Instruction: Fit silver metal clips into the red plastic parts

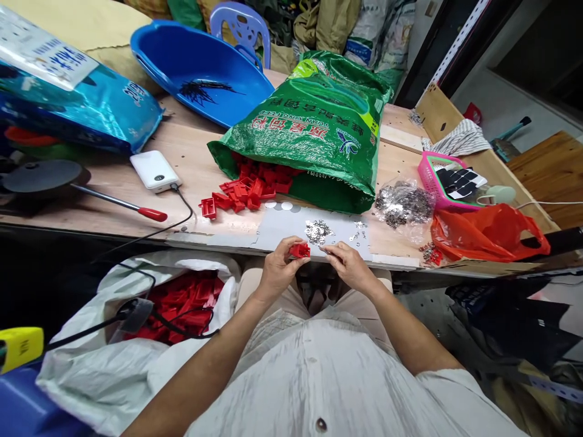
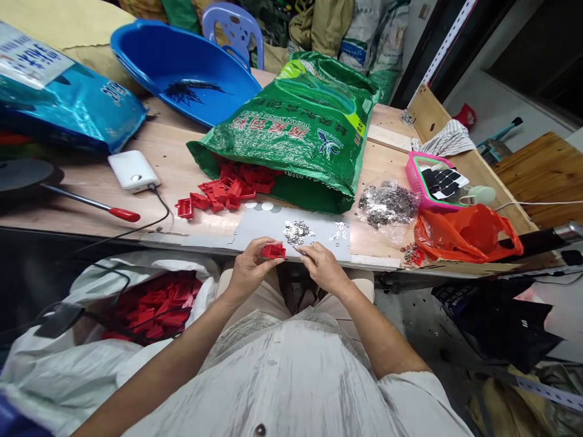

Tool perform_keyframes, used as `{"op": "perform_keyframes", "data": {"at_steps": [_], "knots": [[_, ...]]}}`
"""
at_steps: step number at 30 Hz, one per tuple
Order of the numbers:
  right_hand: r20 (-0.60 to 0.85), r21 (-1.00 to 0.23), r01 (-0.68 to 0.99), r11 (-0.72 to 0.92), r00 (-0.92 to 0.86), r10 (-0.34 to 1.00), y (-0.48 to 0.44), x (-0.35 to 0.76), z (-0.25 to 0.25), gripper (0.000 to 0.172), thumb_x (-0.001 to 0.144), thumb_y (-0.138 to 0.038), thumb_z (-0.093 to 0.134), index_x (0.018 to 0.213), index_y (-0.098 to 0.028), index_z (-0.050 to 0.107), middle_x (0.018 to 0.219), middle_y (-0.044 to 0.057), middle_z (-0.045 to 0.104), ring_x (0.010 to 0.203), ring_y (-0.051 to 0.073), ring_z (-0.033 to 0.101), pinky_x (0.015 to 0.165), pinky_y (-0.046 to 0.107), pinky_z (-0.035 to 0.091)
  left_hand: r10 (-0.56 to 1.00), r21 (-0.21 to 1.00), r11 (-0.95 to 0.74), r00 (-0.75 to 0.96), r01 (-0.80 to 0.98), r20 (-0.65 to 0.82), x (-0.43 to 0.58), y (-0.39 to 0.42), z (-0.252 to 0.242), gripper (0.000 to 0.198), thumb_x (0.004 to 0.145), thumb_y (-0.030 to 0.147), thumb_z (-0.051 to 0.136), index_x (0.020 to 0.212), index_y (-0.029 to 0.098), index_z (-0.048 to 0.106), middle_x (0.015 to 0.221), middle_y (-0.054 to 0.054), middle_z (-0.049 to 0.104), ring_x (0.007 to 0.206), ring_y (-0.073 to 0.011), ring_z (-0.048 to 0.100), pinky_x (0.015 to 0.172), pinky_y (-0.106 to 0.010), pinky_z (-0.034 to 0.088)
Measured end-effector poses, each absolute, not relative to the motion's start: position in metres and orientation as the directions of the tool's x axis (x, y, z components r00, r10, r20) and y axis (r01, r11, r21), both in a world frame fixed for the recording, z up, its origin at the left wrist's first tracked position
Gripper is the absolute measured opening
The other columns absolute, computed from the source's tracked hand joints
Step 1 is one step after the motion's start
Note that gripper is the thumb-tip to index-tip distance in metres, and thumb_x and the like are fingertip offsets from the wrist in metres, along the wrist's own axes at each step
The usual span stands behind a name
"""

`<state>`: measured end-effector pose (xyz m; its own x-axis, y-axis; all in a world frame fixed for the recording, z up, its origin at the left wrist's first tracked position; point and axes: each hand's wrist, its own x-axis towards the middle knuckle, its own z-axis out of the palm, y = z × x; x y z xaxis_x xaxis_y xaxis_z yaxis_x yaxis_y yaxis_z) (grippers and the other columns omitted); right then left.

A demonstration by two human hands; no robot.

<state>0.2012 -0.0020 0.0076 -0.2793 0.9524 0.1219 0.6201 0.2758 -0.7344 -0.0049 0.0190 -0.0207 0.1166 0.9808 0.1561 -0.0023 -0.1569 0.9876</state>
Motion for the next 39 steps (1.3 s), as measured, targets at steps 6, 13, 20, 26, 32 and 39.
{"op": "perform_keyframes", "data": {"at_steps": [6,13,20,26,32,39], "knots": [[0.136,-0.67,0.679,0.302,-0.288,0.948,0.007,0.191,0.001,0.021,0.091,-0.017,0.057,0.108,-0.021,0.068,0.096,0.005,0.069,0.088,0.016,0.064,0.082,0.027,0.046,0.951,0.94,-0.279,0.19,0.196,0.243,-0.011,0.036,-0.028,0.04,0.069,0.025,0.078,0.108,0.028,0.073,0.111,-0.003,0.073,0.104,-0.0245,0.067,0.101,-0.038,0.047],[0.143,-0.621,0.696,0.36,-0.351,0.925,0.015,0.188,-0.004,0.021,0.09,-0.016,0.057,0.106,-0.02,0.07,0.099,0.006,0.069,0.093,0.017,0.064,0.085,0.029,0.047,0.911,0.889,-0.355,0.321,0.29,0.259,-0.014,0.043,-0.03,0.044,0.073,0.025,0.074,0.117,0.031,0.07,0.107,-0.002,0.074,0.1,-0.0235,0.068,0.095,-0.035,0.049],[0.095,-0.598,0.721,0.35,-0.37,0.924,0.015,0.186,-0.004,0.022,0.091,-0.014,0.055,0.106,-0.02,0.07,0.103,0.007,0.069,0.1,0.018,0.064,0.09,0.029,0.048,0.924,0.891,-0.326,0.303,0.316,0.231,-0.015,0.044,-0.027,0.037,0.071,0.027,0.075,0.108,0.029,0.073,0.103,-0.002,0.075,0.095,-0.0236,0.068,0.091,-0.033,0.05],[0.005,-0.531,0.811,0.247,-0.289,0.957,0.01,0.173,0.008,0.022,0.09,-0.012,0.054,0.103,-0.021,0.07,0.1,0.008,0.068,0.095,0.021,0.064,0.085,0.031,0.048,0.944,0.923,-0.271,0.261,0.273,0.2,-0.013,0.044,-0.026,0.032,0.066,0.027,0.079,0.098,0.029,0.075,0.095,-0.001,0.076,0.091,-0.0244,0.069,0.09,-0.034,0.05],[-0.084,-0.45,0.879,0.159,-0.219,0.972,0.014,0.155,0.017,0.023,0.09,-0.013,0.049,0.098,-0.02,0.069,0.096,0.01,0.068,0.089,0.023,0.062,0.078,0.033,0.046,0.94,0.904,-0.299,0.26,0.306,0.223,-0.012,0.04,-0.031,0.03,0.07,0.028,0.076,0.1,0.028,0.074,0.1,-0.002,0.076,0.094,-0.0243,0.069,0.091,-0.034,0.05],[-0.066,-0.519,0.834,0.186,-0.256,0.964,0.014,0.164,0.021,0.016,0.09,-0.016,0.054,0.094,-0.021,0.069,0.095,0.007,0.068,0.091,0.02,0.061,0.079,0.029,0.043,0.949,0.927,-0.264,0.246,0.266,0.199,-0.012,0.04,-0.03,0.03,0.067,0.026,0.078,0.097,0.026,0.074,0.096,-0.003,0.075,0.091,-0.0228,0.068,0.091,-0.034,0.048]]}}
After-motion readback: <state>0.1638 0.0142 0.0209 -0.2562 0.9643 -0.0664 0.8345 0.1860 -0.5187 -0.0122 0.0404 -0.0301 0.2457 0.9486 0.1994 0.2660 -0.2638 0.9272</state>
